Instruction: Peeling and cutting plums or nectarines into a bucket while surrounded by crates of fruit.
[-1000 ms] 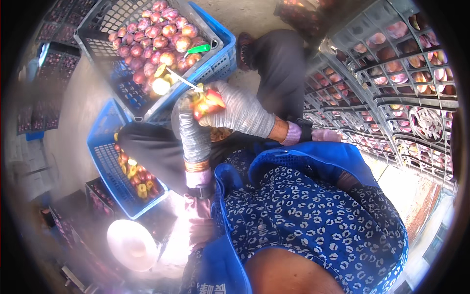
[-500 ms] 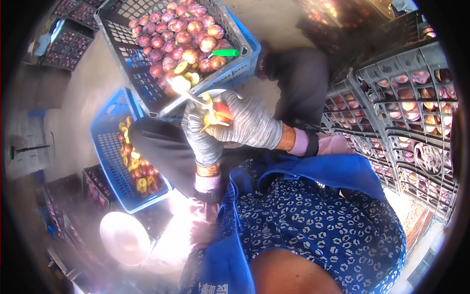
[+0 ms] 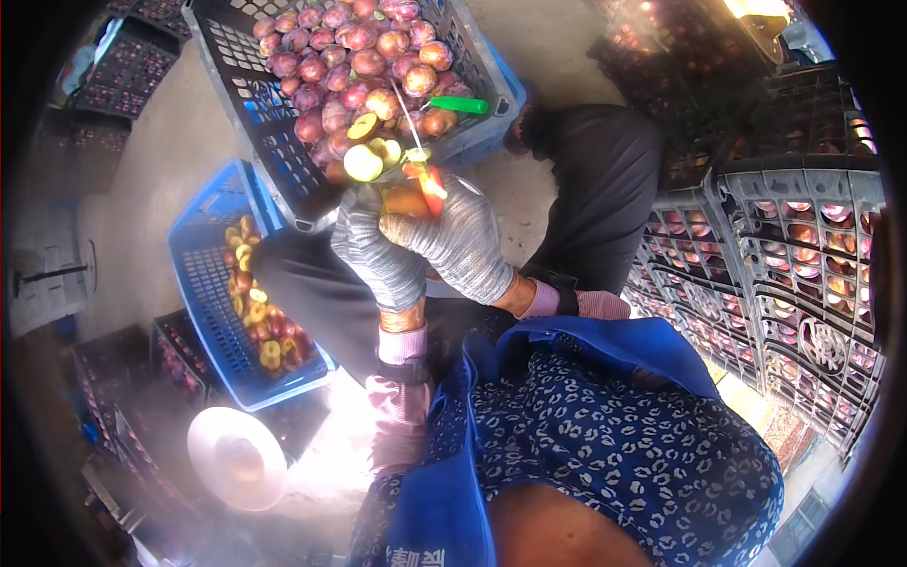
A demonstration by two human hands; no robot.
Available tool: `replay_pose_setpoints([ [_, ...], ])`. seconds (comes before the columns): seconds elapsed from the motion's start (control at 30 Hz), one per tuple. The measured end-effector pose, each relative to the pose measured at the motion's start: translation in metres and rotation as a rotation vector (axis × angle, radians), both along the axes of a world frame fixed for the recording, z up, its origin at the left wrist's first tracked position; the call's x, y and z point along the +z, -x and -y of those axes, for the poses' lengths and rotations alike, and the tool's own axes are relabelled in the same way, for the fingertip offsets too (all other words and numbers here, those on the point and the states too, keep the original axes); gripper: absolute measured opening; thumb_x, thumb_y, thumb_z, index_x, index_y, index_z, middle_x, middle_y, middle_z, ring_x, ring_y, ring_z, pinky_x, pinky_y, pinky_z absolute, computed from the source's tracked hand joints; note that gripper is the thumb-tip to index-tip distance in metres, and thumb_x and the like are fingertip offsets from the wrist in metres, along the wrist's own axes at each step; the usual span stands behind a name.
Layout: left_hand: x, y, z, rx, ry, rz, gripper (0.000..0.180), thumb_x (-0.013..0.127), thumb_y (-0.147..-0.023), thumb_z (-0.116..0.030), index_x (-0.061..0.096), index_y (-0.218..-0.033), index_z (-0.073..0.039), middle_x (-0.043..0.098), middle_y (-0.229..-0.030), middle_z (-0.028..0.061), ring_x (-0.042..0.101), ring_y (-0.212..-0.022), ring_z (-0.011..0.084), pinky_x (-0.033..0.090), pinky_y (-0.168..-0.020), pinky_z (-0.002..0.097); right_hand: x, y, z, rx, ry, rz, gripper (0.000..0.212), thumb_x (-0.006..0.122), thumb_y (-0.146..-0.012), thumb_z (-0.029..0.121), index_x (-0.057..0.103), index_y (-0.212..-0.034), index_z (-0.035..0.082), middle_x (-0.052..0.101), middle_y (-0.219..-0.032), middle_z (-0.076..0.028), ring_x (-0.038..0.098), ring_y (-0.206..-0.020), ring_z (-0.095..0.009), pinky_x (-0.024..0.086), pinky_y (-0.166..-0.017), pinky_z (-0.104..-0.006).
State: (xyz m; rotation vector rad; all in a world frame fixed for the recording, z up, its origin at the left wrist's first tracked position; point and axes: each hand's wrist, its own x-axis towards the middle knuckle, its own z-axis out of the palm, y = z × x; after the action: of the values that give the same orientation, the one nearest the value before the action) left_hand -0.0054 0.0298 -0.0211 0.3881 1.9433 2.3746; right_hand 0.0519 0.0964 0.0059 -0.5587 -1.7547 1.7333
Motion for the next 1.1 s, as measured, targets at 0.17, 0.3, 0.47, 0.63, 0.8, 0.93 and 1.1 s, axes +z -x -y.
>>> replay_pose_setpoints([
  [0.17, -0.004, 0.005, -0.001, 0.019, 0.190, -0.153, 0.021, 0.051, -0.089, -0.015, 0.060, -0.082, 0.002, 0.061, -0.077, 0.0026, 0.055, -0.073, 0.0114, 0.046, -0.069, 0.0277, -0.023, 0.003, -0.002, 0.101, 0.293, 0.080, 0.045, 0.075, -0.071, 0.026, 0.056, -0.101, 0.000, 0.064, -0.080, -0.011, 0.064, -0.072, -0.021, 0.050, -0.066, -0.0325],
  [0.3, 0.004, 0.014, 0.011, -0.162, 0.008, 0.081, 0.031, 0.054, -0.090, -0.026, 0.061, -0.100, 0.002, 0.062, -0.090, 0.0047, 0.054, -0.080, 0.0112, 0.045, -0.074, 0.0270, -0.024, 0.004, -0.011, 0.095, -0.232, 0.089, 0.054, 0.077, -0.068, 0.036, 0.055, -0.103, 0.002, 0.062, -0.077, -0.013, 0.064, -0.071, -0.027, 0.050, -0.065, -0.0354],
  [0.47, 0.001, 0.012, 0.025, -0.347, -0.116, 0.548, 0.034, 0.054, -0.090, -0.029, 0.055, -0.111, -0.001, 0.058, -0.104, 0.0049, 0.052, -0.096, 0.0119, 0.042, -0.086, 0.0280, -0.029, -0.007, -0.043, 0.381, -0.519, 0.295, 0.076, 0.081, -0.067, 0.036, 0.042, -0.124, 0.004, 0.056, -0.110, -0.014, 0.057, -0.100, -0.021, 0.047, -0.085, -0.0346],
  [0.63, 0.001, 0.009, 0.020, -0.394, -0.233, 0.242, 0.038, 0.064, -0.080, -0.026, 0.054, -0.110, -0.003, 0.057, -0.110, 0.0081, 0.052, -0.103, 0.0178, 0.039, -0.094, 0.0327, -0.049, -0.002, -0.046, 0.370, -0.265, 0.137, 0.069, 0.079, -0.065, 0.041, 0.050, -0.116, 0.005, 0.060, -0.100, -0.013, 0.059, -0.093, -0.026, 0.048, -0.080, -0.0356],
  [0.8, 0.000, 0.000, 0.012, -0.399, -0.338, 0.258, 0.044, 0.066, -0.078, -0.022, 0.052, -0.115, -0.003, 0.056, -0.113, 0.0095, 0.052, -0.105, 0.0200, 0.037, -0.096, 0.0335, -0.034, -0.007, -0.046, 0.243, -0.318, 0.123, 0.064, 0.077, -0.064, 0.049, 0.055, -0.107, 0.007, 0.063, -0.086, -0.014, 0.063, -0.081, -0.032, 0.049, -0.072, -0.0396],
  [0.93, -0.006, 0.005, 0.019, -0.364, 0.079, 0.105, 0.036, 0.055, -0.089, -0.026, 0.055, -0.114, 0.000, 0.057, -0.109, 0.0080, 0.053, -0.099, 0.0158, 0.042, -0.087, 0.0303, -0.018, -0.012, -0.049, 0.223, -0.631, 0.159, 0.063, 0.075, -0.066, 0.048, 0.053, -0.109, 0.008, 0.064, -0.086, -0.013, 0.063, -0.078, -0.033, 0.049, -0.071, -0.0411],
  [1.1, -0.008, -0.001, 0.010, -0.252, 0.303, -0.036, 0.027, 0.047, -0.094, -0.018, 0.059, -0.107, 0.002, 0.061, -0.096, 0.0059, 0.055, -0.086, 0.0131, 0.046, -0.076, 0.0279, -0.004, -0.015, -0.052, 0.272, -0.800, 0.120, 0.058, 0.072, -0.068, 0.042, 0.052, -0.111, 0.008, 0.064, -0.085, -0.014, 0.063, -0.072, -0.034, 0.050, -0.068, -0.0425],
])
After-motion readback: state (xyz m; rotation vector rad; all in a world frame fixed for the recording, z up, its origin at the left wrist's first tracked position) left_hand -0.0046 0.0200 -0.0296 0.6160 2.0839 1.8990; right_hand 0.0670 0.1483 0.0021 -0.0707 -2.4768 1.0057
